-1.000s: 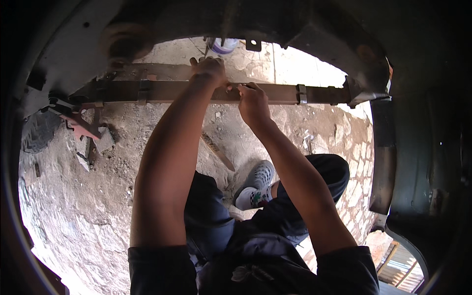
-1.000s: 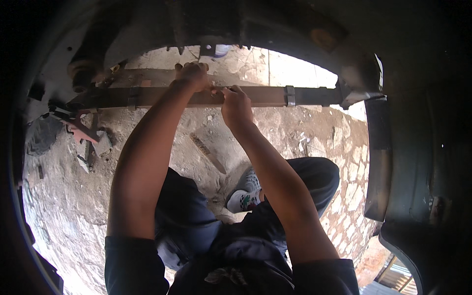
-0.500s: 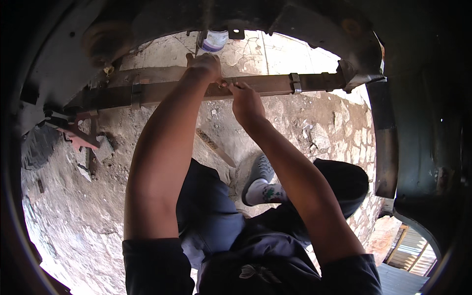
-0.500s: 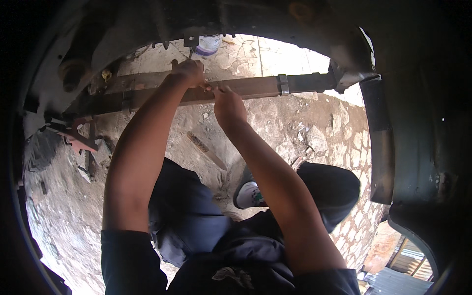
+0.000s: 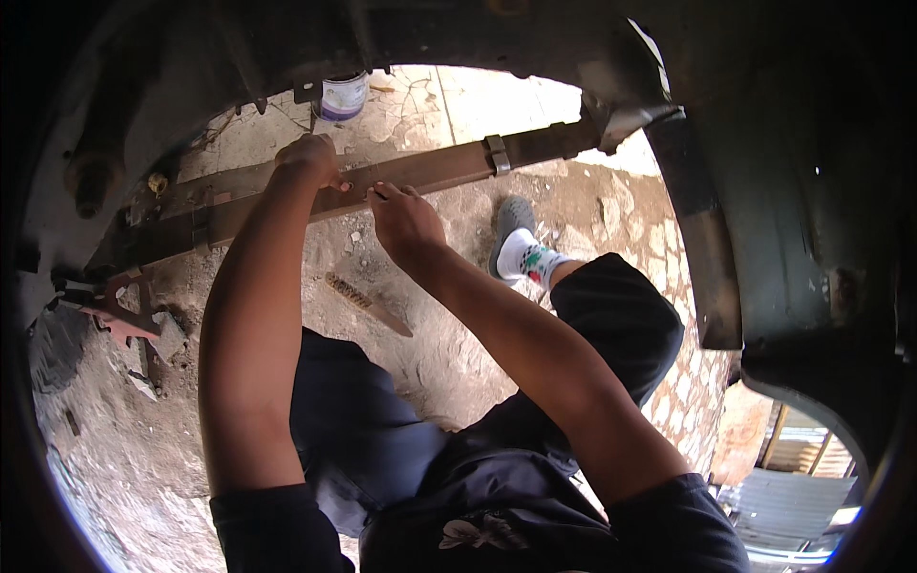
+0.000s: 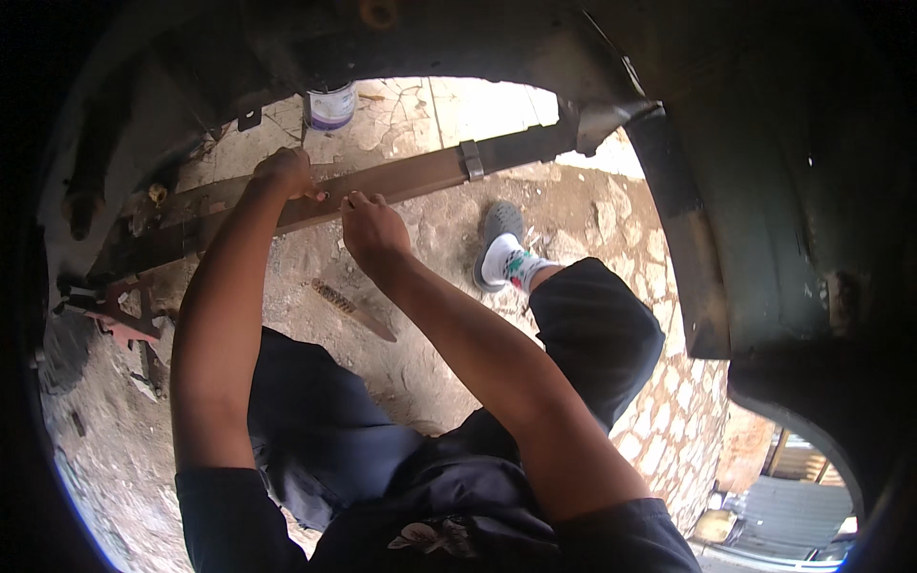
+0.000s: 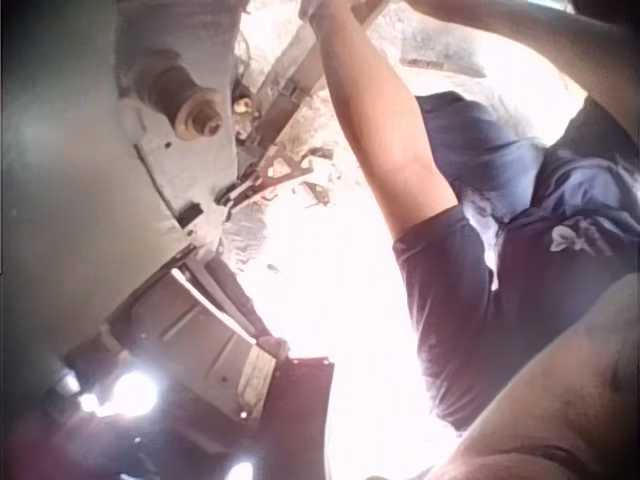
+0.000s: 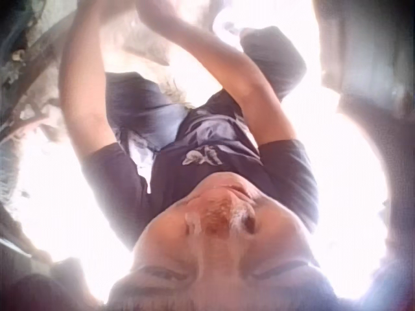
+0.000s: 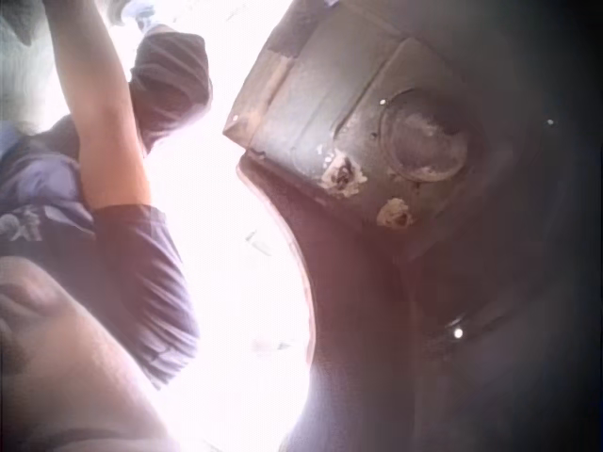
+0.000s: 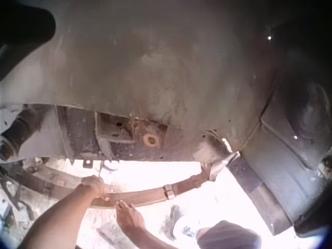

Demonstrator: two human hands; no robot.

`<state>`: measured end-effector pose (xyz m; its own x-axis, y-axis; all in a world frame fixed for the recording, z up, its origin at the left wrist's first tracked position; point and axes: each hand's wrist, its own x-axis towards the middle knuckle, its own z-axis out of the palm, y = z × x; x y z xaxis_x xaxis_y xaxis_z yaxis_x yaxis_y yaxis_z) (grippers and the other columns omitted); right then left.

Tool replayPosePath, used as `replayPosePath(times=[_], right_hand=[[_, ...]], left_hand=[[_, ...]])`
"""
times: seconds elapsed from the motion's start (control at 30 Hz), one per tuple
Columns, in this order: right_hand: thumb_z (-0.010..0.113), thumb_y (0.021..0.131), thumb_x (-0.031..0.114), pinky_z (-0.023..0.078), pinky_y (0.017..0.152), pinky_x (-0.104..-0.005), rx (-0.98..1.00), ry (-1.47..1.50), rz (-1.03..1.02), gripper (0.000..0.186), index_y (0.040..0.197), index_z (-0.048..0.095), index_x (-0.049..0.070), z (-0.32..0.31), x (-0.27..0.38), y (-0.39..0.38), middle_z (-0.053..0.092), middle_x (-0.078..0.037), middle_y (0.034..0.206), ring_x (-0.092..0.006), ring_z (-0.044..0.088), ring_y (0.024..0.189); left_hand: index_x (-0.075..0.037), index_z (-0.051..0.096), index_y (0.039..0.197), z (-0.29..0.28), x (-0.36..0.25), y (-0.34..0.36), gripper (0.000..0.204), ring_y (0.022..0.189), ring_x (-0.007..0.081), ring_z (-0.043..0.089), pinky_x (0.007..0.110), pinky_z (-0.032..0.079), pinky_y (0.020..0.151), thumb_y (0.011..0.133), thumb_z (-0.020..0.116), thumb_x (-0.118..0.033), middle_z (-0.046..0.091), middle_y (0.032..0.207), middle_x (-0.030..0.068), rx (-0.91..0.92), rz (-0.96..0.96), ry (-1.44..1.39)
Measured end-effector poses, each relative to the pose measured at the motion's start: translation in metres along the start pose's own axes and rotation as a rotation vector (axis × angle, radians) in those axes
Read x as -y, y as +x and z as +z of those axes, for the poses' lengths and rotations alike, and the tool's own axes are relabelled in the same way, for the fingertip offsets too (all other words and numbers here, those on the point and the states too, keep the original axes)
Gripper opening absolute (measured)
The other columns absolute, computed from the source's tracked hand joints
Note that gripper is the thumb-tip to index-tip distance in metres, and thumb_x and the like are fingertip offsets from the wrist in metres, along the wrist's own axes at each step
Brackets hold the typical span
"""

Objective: The person sits under a vehicle and uses a hammer and a small metal tool to repeatedly tap and adjust a metal bracket on the vehicle's undercarriage. The person also uses their hands to hold and align the bracket during the process.

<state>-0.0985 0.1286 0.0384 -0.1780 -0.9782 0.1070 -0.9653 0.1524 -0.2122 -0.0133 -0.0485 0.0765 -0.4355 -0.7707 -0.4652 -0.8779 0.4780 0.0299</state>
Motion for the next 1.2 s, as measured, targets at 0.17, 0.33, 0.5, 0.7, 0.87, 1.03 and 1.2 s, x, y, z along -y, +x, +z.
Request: replayPosePath(times=[0.17,0.33,0.5,0.7,0.87,1.03,1.2], right_hand=[[0.05,0.096,0.01,0.054,0.098,-0.0416,0.035,0.023,-0.036,0.035,0.128,0.061,0.002,0.007,-0.009,0.019,0.06,-0.015,0.136,-0.0358,0.062,0.116],[0.051,0.094,0.01,0.057,0.094,-0.0413,0.124,-0.002,-0.042,0.042,0.134,0.057,-0.005,0.002,0.014,-0.003,0.056,-0.02,0.142,-0.0354,0.061,0.119],[0.051,0.095,0.011,0.057,0.094,-0.0434,0.141,-0.021,0.018,0.043,0.135,0.056,-0.002,0.006,0.002,0.033,0.056,-0.019,0.142,-0.0376,0.063,0.115],[0.048,0.095,0.008,0.057,0.094,-0.0436,0.128,0.095,0.018,0.048,0.142,0.05,0.002,0.005,0.008,-0.005,0.05,-0.018,0.149,-0.0382,0.064,0.112],[0.047,0.093,0.0,0.054,0.101,-0.044,0.028,0.057,-0.012,0.049,0.141,0.054,0.007,0.011,-0.004,0.015,0.054,-0.013,0.148,-0.0381,0.064,0.117],[0.046,0.091,-0.004,0.052,0.103,-0.0426,0.034,0.167,0.043,0.05,0.138,0.058,0.007,0.009,0.008,0.013,0.054,-0.017,0.146,-0.0354,0.062,0.122],[0.045,0.096,0.004,0.054,0.099,-0.0439,-0.013,0.23,-0.07,0.044,0.138,0.057,0.01,0.017,-0.013,0.005,0.057,-0.012,0.144,-0.0351,0.067,0.113]], left_hand=[[-0.006,0.057,0.138,0.008,0.016,0.015,0.099,0.128,0.0309,0.06,0.044,0.052,0.103,0.062,0.091,-0.06,0.062,0.138,0.0156,0.0,0.01,-0.081],[-0.006,0.06,0.133,0.018,0.032,0.017,0.099,0.124,0.0318,0.063,0.042,0.054,0.1,0.059,0.091,-0.063,0.064,0.134,0.0168,-0.036,0.055,-0.055],[-0.009,0.068,0.12,0.007,0.011,0.002,0.086,0.115,0.031,0.068,0.041,0.055,0.097,0.055,0.093,-0.06,0.07,0.122,0.0147,-0.2,0.055,0.025],[-0.015,0.07,0.12,0.007,0.016,0.013,0.082,0.117,0.029,0.067,0.04,0.054,0.099,0.053,0.095,-0.056,0.071,0.122,0.0116,-0.17,0.064,-0.045],[-0.016,0.069,0.126,0.015,0.019,0.019,0.083,0.122,0.0283,0.064,0.041,0.052,0.103,0.055,0.096,-0.05,0.069,0.127,0.0123,-0.088,0.078,-0.137],[-0.013,0.068,0.128,0.009,0.021,0.017,0.084,0.123,0.0294,0.063,0.04,0.052,0.104,0.058,0.095,-0.05,0.067,0.131,0.0136,-0.016,0.075,-0.139],[-0.007,0.063,0.132,0.002,0.01,0.011,0.08,0.128,0.0292,0.061,0.042,0.051,0.105,0.07,0.09,-0.049,0.063,0.138,0.013,-0.02,0.127,-0.092]])
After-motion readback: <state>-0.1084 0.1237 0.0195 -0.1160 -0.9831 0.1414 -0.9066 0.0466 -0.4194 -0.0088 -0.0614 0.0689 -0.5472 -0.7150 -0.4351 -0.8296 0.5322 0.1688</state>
